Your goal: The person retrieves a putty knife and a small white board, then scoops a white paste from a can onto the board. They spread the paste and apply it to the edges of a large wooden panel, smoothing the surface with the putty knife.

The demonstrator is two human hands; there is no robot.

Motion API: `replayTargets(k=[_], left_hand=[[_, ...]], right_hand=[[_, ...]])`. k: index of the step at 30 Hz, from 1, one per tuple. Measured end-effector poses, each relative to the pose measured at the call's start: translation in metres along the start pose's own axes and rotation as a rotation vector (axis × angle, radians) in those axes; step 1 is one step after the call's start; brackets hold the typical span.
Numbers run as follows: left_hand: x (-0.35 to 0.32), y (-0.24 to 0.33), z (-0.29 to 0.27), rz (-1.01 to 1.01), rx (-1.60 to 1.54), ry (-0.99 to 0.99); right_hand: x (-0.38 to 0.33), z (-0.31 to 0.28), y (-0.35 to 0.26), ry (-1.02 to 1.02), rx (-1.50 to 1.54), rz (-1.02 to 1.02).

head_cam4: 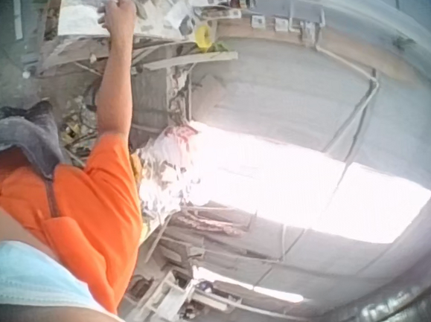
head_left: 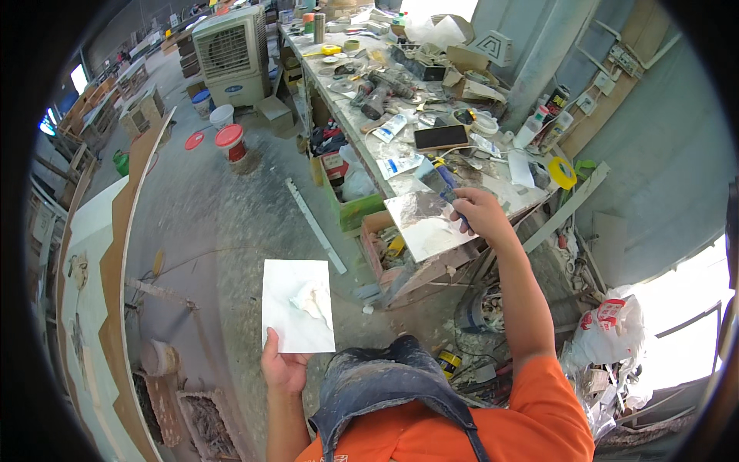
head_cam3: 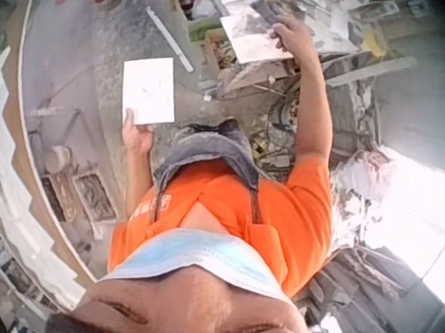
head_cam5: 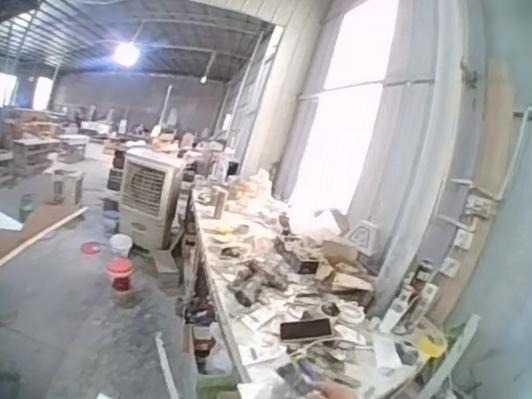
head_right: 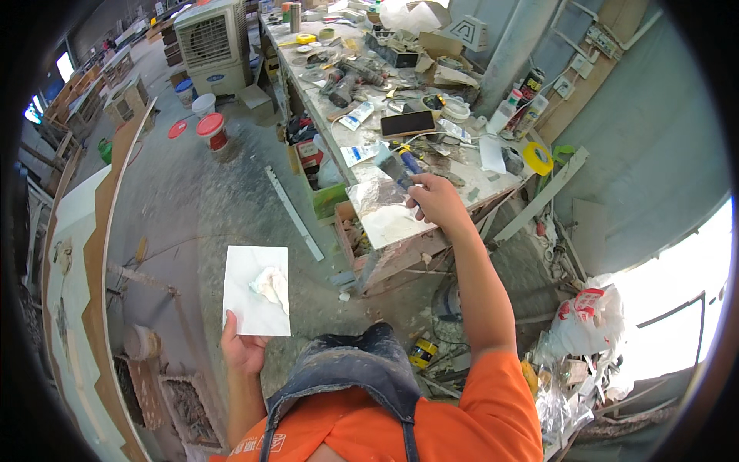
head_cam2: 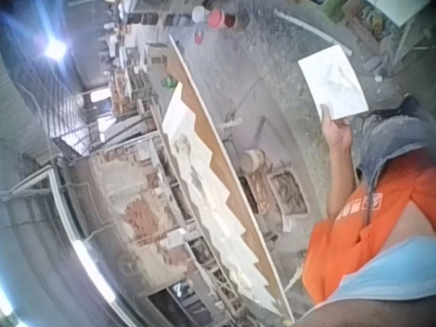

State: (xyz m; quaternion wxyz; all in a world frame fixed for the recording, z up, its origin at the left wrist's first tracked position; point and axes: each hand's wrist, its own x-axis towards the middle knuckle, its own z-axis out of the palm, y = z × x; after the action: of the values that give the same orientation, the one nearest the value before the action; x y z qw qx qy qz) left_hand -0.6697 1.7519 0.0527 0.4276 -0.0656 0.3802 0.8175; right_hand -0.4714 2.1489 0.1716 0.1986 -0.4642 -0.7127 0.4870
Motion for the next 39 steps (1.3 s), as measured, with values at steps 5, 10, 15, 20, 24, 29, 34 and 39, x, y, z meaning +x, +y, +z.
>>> replayTargets(k=[5, 10, 15, 20, 24, 29, 34, 39], left_hand=[[0.002, -0.009, -0.011, -0.023, 0.003, -0.072], [-0.01, -0.012, -0.015, -0.016, 0.015, -0.001], [-0.014, -0.015, -0.027, 0.001, 0.011, 0.054], [-0.017, -0.017, -0.018, 0.012, 0.01, 0.084], [-0.015, -0.016, -0.017, 0.002, 0.013, 0.089], [-0.004, -0.007, -0.015, -0.015, 0.002, -0.014], [0.006, 0.006, 0.013, 0.167, -0.026, -0.032], [0.007, 0.015, 0.007, 0.428, 0.052, -0.087]], right_hand=[[0.049, -0.011, 0.053, 0.102, -0.124, 0.093], [0.07, -0.004, 0.075, 0.088, -0.146, 0.089], [0.071, 0.001, 0.072, 0.082, -0.18, 0.083], [0.065, -0.003, 0.068, 0.065, -0.039, 0.08], [0.026, -0.002, 0.025, 0.019, 0.155, 0.025], [-0.043, 0.013, -0.022, -0.215, 0.407, -0.06], [-0.119, 0.088, -0.008, -0.678, 0.492, 0.247], [-0.16, 0.15, 0.009, -0.731, 0.606, 0.427]])
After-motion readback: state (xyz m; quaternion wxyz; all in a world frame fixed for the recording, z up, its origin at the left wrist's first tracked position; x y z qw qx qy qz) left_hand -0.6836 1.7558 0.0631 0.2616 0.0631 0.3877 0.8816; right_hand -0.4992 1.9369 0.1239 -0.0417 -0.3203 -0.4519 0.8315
